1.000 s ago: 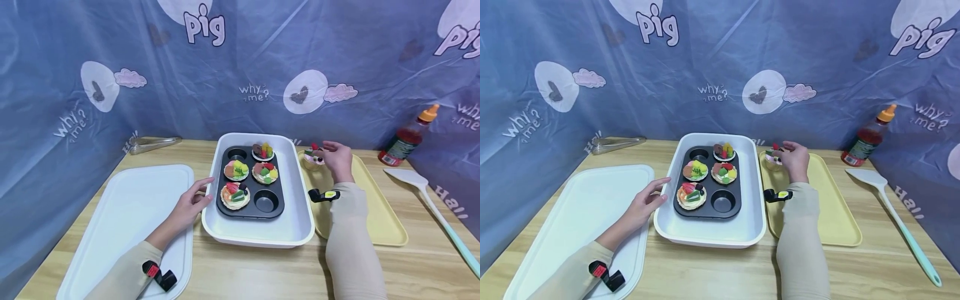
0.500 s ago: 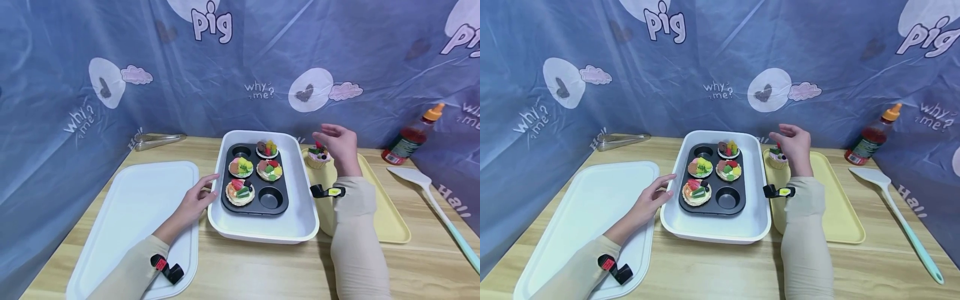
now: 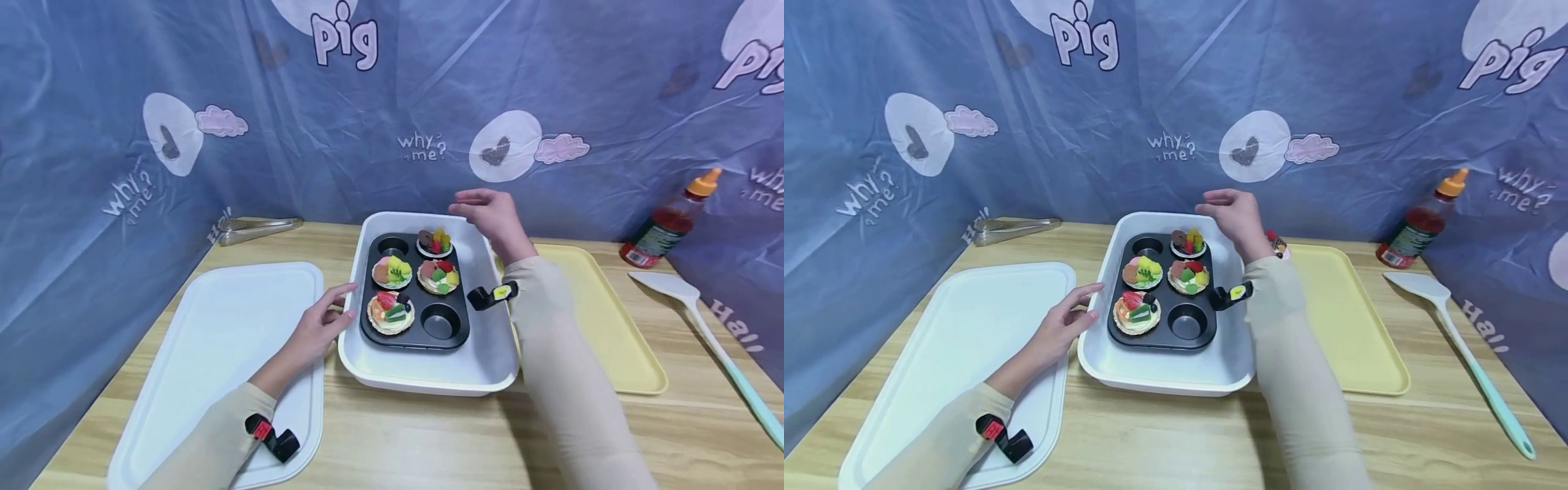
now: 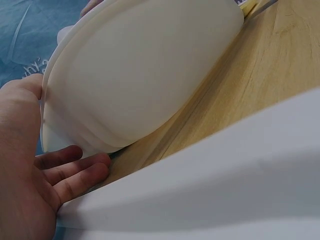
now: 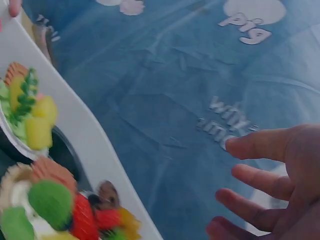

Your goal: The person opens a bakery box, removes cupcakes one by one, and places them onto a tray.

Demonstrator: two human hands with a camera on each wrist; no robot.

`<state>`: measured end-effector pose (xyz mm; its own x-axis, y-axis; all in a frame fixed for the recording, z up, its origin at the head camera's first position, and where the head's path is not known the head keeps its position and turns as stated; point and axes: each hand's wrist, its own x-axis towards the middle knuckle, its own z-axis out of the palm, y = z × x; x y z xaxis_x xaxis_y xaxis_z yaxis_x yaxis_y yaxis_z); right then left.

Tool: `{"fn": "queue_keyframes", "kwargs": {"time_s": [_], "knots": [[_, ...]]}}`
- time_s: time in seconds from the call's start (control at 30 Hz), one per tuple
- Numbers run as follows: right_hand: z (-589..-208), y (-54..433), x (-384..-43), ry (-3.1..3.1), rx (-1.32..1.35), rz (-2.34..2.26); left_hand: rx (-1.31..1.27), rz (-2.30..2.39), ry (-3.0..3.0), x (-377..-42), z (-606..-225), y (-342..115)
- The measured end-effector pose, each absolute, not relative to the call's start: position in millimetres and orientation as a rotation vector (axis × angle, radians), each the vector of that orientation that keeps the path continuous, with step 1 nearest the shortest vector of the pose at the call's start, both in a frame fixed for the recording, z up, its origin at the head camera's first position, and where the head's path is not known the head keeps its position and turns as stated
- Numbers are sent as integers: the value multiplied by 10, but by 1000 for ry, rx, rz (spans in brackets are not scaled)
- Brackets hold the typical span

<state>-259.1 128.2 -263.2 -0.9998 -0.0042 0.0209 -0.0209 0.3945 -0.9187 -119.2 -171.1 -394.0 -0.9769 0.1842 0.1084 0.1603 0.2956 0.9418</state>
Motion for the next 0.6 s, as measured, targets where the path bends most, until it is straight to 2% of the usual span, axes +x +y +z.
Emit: {"fn": "queue_keyframes", "kwargs": {"time_s": [0.33,0.6], "knots": [[-2887,920,-2696,-2579,20,1831,323,1833,2511,-1188,-3958,-1727],[-3093,907,-2704,-2571,-6,1766,352,1836,2498,-1196,-3957,-1723]]}}
